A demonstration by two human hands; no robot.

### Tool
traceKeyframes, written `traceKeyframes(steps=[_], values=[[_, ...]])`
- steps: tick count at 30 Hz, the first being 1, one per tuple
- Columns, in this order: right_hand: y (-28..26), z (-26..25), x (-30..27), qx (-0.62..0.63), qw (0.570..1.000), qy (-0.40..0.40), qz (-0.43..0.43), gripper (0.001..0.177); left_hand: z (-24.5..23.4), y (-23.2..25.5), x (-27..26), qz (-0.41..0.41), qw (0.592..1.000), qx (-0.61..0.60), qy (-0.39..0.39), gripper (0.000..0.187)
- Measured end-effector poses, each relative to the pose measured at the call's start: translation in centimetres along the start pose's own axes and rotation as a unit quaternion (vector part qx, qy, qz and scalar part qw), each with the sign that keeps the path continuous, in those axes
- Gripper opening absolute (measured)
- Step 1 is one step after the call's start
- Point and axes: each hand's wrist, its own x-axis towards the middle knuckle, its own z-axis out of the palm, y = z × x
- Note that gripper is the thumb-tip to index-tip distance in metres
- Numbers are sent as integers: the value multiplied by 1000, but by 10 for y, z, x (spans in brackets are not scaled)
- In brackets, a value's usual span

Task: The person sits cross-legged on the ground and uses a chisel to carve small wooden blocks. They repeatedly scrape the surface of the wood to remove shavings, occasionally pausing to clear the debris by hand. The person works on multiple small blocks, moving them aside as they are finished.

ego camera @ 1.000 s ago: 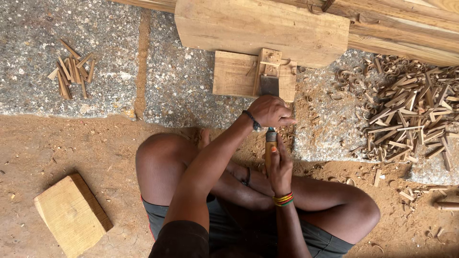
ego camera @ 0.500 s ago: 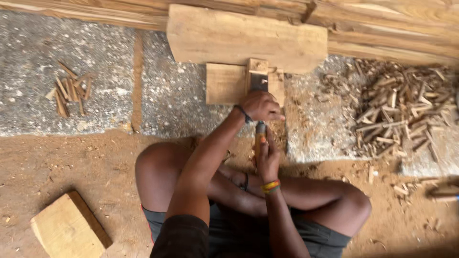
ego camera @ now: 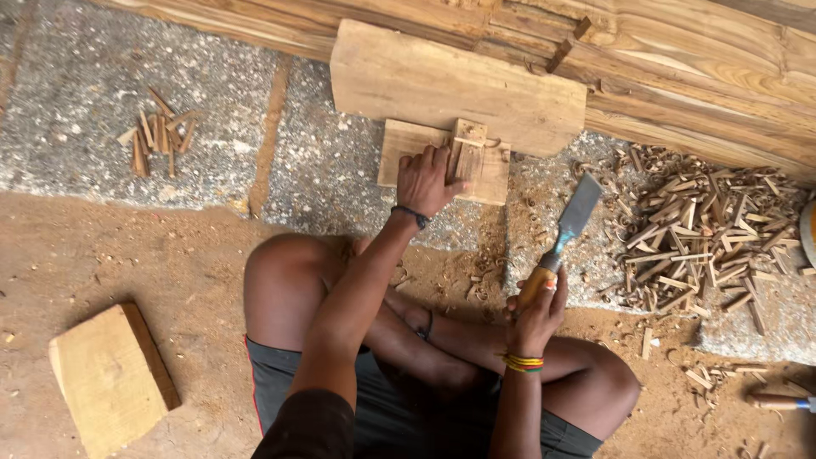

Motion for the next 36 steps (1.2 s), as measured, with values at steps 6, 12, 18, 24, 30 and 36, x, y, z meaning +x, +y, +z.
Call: traceKeyframes(steps=[6,12,18,24,30,36], values=[[36,-23,-28,-95,991,-80,-41,48,21,-5,-1,-10,999,-19,46,30],[58,-20,-25,-56,992,-111,-22,48,-94,-60,10,11,977,4,215,18],[76,-14,-24,-74,990,-119,-16,50,-153,-223,-44,-63,956,53,283,7],[127,-29,25,-178,981,-39,-67,54,-154,-360,-125,-219,937,148,228,24],[126,-24,57,-199,977,-25,-68,53,-197,-409,-112,-292,932,176,122,81],[114,20,77,-182,980,-42,-75,52,-242,-459,-69,-313,948,56,-15,97]])
